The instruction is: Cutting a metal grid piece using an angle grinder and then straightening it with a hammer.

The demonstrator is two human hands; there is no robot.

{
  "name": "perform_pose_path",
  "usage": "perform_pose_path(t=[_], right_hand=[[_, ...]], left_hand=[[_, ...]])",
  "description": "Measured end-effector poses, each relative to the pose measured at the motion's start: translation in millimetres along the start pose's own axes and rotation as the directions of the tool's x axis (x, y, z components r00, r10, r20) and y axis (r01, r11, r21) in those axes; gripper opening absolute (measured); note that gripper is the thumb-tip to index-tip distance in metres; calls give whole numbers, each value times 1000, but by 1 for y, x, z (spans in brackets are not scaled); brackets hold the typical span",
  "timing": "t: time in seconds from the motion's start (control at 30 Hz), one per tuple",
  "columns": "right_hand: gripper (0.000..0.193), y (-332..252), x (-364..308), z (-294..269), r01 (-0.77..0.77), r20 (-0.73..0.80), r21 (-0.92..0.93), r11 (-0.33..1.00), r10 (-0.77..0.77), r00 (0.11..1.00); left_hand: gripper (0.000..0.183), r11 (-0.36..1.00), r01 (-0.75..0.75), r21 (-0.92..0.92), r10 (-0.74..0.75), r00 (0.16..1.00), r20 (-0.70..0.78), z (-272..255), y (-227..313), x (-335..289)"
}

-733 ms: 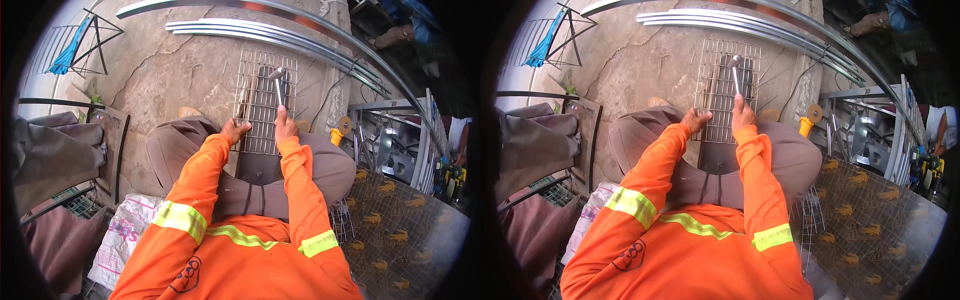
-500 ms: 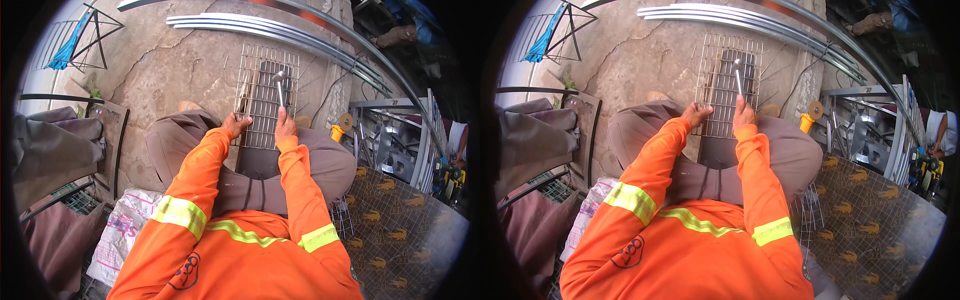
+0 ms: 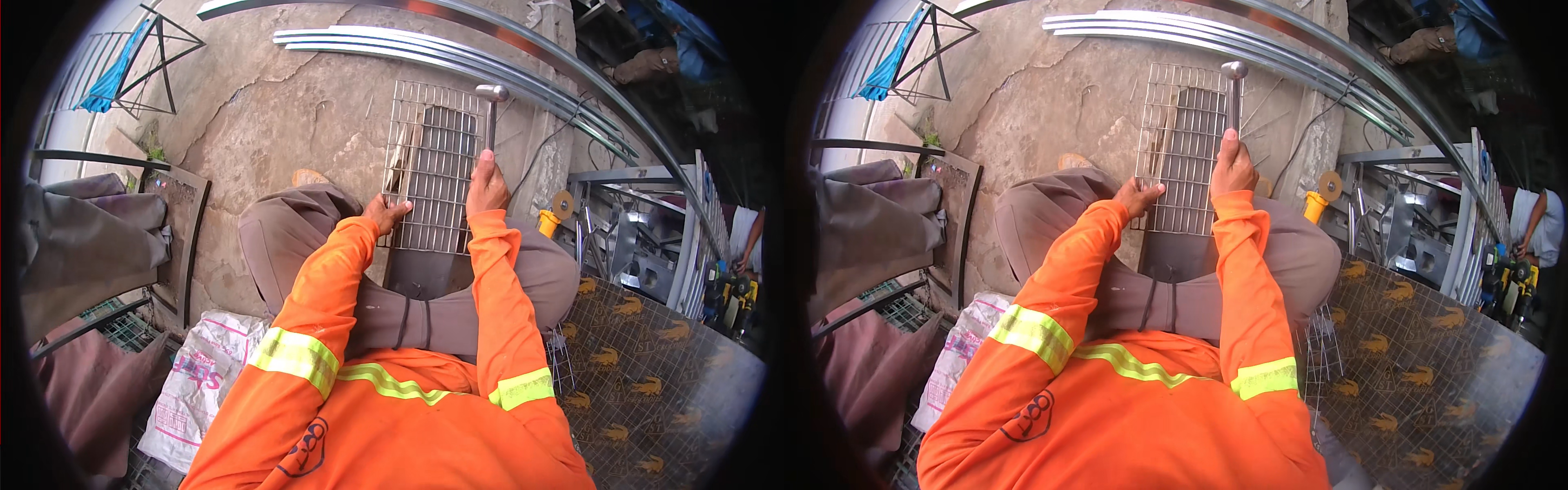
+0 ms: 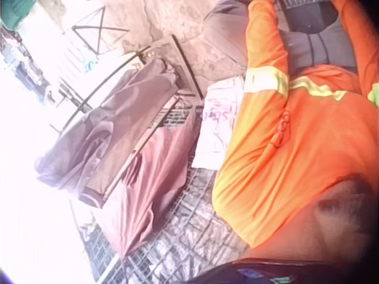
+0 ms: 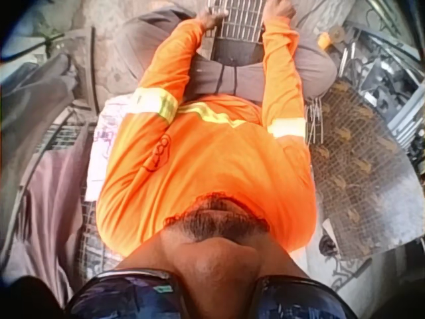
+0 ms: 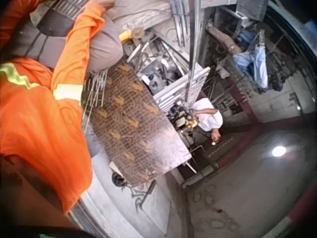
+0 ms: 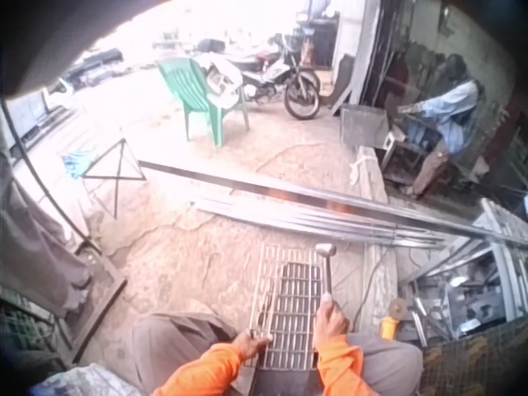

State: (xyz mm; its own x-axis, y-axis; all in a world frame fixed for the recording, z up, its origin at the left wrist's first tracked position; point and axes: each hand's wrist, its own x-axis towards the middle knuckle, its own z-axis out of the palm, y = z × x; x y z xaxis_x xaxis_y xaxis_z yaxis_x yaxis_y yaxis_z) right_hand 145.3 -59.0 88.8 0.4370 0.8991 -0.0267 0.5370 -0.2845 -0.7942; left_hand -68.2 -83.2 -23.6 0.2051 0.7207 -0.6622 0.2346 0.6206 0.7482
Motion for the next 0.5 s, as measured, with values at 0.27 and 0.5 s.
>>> perform_pose_path(t=[0.27,0.5], right_hand=[[71,13,15,30,-167,148,-340,926,228,962],[86,21,12,36,-131,113,-291,948,170,979]], left_hand=[[46,1000,-26,12,27,993,-112,3,6,-5],[43,994,-25,106,22,999,25,-1,4,1]])
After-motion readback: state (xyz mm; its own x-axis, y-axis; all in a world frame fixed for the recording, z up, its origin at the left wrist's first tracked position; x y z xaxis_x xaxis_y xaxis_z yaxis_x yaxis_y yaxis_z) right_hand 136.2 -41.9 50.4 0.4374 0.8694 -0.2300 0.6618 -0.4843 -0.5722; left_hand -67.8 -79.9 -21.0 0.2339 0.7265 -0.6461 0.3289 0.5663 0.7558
